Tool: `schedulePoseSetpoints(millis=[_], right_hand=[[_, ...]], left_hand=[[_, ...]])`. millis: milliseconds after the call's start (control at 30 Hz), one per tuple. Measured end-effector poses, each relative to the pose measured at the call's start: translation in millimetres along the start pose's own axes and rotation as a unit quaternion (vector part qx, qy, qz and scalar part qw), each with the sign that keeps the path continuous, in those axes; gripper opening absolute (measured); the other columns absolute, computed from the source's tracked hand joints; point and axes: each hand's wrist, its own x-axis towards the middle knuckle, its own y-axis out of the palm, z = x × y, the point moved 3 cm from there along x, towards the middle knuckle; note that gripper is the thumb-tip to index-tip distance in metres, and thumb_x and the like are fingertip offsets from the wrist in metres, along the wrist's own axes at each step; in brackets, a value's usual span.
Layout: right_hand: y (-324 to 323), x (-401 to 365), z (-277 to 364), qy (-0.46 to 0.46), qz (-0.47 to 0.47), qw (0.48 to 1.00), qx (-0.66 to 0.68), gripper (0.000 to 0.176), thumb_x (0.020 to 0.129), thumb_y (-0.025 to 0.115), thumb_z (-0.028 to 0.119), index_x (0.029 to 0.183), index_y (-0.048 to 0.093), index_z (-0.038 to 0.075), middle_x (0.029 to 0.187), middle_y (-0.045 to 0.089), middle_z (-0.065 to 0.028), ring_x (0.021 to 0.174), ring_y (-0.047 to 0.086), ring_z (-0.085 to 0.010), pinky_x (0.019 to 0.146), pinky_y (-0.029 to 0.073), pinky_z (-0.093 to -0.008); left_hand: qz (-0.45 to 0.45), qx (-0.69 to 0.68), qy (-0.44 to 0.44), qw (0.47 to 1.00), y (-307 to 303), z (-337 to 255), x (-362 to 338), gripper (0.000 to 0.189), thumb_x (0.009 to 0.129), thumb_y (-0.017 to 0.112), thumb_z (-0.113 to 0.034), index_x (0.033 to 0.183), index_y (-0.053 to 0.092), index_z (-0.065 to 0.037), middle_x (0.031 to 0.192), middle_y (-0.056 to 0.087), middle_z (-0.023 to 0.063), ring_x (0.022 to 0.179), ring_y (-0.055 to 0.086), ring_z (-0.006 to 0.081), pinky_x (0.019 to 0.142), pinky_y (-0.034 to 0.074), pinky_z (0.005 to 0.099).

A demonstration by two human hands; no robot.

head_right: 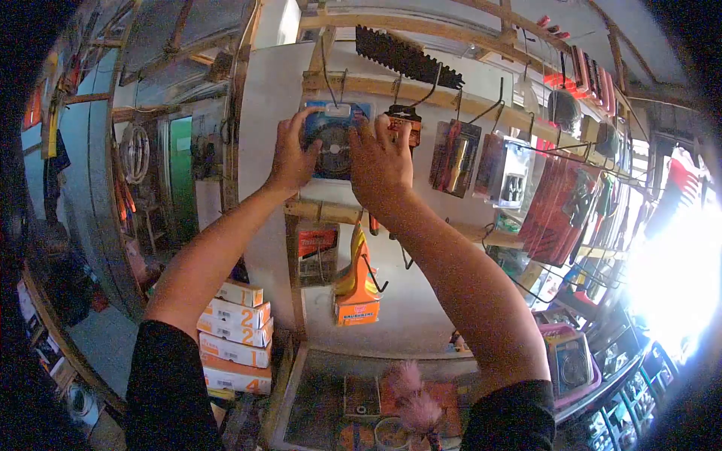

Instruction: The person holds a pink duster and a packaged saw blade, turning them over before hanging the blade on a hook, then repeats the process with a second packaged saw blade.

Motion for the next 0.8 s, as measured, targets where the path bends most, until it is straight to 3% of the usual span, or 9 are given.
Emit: schedulePoseSetpoints(millis=[200, 333, 433, 533, 667, 800], right_hand=[[13.2, 17.9, 6.7, -0.029, 0.029, 0.996, -0.084, 0.065, 0.091, 0.063, 0.028, 0.152, 0.046, 0.014, 0.153, 0.046, -0.0084, 0.143, 0.034, -0.0307, 0.115, 0.023, -0.0625], [16.1, 22.7, 5.5, -0.05, 0.021, 0.994, -0.092, 0.048, 0.096, 0.06, 0.029, 0.14, 0.056, 0.009, 0.14, 0.054, -0.0143, 0.136, 0.044, -0.0334, 0.115, 0.023, -0.0617], [20.4, 28.8, 5.4, -0.043, 0.032, 0.995, -0.083, 0.046, 0.098, 0.058, 0.03, 0.14, 0.056, 0.009, 0.136, 0.057, -0.015, 0.135, 0.046, -0.0329, 0.115, 0.021, -0.0619], [18.8, 37.4, 8.4, -0.028, 0.12, 0.987, -0.105, 0.063, 0.097, 0.057, 0.029, 0.156, 0.041, 0.016, 0.15, 0.05, -0.0107, 0.141, 0.041, -0.0308, 0.118, 0.019, -0.0636], [24.1, 41.9, 8.6, -0.022, 0.083, 0.992, -0.094, 0.063, 0.097, 0.056, 0.027, 0.157, 0.039, 0.016, 0.154, 0.048, -0.0098, 0.142, 0.042, -0.0293, 0.12, 0.017, -0.0631], [2.2, 37.3, 8.9, -0.028, 0.126, 0.989, -0.074, 0.064, 0.097, 0.057, 0.026, 0.157, 0.039, 0.016, 0.155, 0.047, -0.0096, 0.143, 0.041, -0.0282, 0.12, 0.015, -0.0632]], left_hand=[[0.018, 0.05, 0.067, 0.996, 11.5, 21.7, 2.3, 0.08, 0.084, 0.069, 0.003, 0.156, 0.04, -0.017, 0.125, 0.046, 0.024, 0.121, 0.047, 0.041, 0.11, 0.041, 0.0463], [0.079, 0.069, -0.004, 0.994, 15.3, 26.8, 3.6, 0.085, 0.082, 0.07, 0.001, 0.158, 0.037, -0.016, 0.13, 0.04, 0.0251, 0.122, 0.047, 0.0418, 0.11, 0.042, 0.0458], [0.115, 0.086, -0.005, 0.99, 15.7, 33.1, 5.2, 0.086, 0.081, 0.07, 0.001, 0.158, 0.037, -0.017, 0.131, 0.037, 0.0261, 0.123, 0.047, 0.0435, 0.109, 0.044, 0.0467], [0.135, 0.109, 0.009, 0.985, 14.8, 34.2, 15.0, 0.086, 0.078, 0.069, 0.001, 0.156, 0.04, -0.019, 0.132, 0.037, 0.0272, 0.122, 0.048, 0.0472, 0.106, 0.046, 0.0494], [0.169, 0.155, -0.022, 0.973, 9.7, 28.3, 24.9, 0.086, 0.078, 0.069, 0.0, 0.156, 0.041, -0.021, 0.135, 0.036, 0.0264, 0.123, 0.047, 0.048, 0.105, 0.047, 0.0501], [0.187, 0.21, -0.029, 0.959, -6.6, -1.5, 16.7, 0.081, 0.08, 0.07, -0.005, 0.155, 0.042, -0.022, 0.139, 0.035, 0.0246, 0.127, 0.045, 0.0493, 0.107, 0.047, 0.0502]])
